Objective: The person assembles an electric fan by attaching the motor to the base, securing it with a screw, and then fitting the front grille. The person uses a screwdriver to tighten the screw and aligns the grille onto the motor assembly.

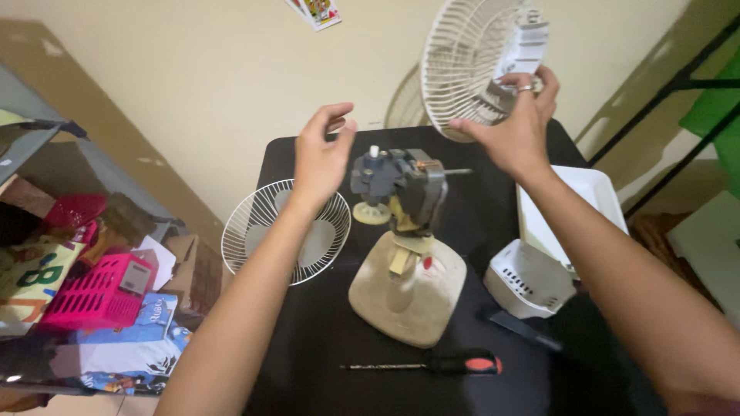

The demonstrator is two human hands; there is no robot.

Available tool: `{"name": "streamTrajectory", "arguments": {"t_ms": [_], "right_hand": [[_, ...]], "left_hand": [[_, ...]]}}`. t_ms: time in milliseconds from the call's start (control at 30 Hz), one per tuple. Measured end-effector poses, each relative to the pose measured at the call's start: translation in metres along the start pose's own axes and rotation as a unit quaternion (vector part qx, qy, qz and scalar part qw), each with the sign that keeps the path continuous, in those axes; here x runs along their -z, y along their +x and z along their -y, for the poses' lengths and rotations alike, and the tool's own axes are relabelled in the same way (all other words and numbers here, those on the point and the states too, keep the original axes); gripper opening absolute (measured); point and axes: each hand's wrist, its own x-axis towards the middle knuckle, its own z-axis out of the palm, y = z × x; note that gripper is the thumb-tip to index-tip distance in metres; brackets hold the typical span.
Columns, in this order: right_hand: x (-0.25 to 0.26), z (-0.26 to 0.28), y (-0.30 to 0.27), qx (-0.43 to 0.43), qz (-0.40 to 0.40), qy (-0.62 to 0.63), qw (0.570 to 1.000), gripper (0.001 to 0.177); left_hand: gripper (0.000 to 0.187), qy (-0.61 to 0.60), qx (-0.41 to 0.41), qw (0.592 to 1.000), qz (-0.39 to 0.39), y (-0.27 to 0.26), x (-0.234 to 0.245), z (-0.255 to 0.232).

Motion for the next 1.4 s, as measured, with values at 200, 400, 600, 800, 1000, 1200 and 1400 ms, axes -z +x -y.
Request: {"name": "streamTrajectory", "arguments": {"t_ms": [200, 400, 600, 800, 1000, 1200, 1400], "right_hand": [[0.067, -0.018, -0.021, 0.019, -0.034, 0.029, 0.999, 0.081], [0.114, 0.0, -0.062, -0.009, -0.021, 0.145, 0.989, 0.082], [0.138, 0.017, -0.092, 0.015, -0.059, 0.148, 0.987, 0.086], [0.137, 0.02, -0.104, 0.034, -0.055, 0.213, 0.975, 0.086], [0.13, 0.002, -0.121, -0.017, 0.003, 0.416, 0.909, 0.095], [0.126, -0.001, -0.135, -0.102, 0.079, 0.579, 0.805, 0.099], [0.146, -0.001, -0.14, -0.17, 0.148, 0.634, 0.74, 0.126]], "left_hand": [[0.044, -0.25, 0.108, 0.95, -0.155, -0.117, -0.007, -0.067], [0.068, -0.014, -0.036, 0.998, -0.057, -0.219, -0.046, -0.112], [0.038, -0.096, 0.043, 0.985, -0.14, -0.193, -0.077, -0.096], [0.031, -0.052, -0.038, 0.991, -0.121, -0.173, -0.063, -0.077], [0.025, -0.175, -0.052, 0.976, -0.12, -0.149, -0.07, -0.044], [0.031, -0.264, -0.054, 0.961, -0.059, -0.125, -0.077, -0.017], [0.04, -0.32, -0.041, 0.946, 0.028, -0.106, -0.077, -0.003]]}}
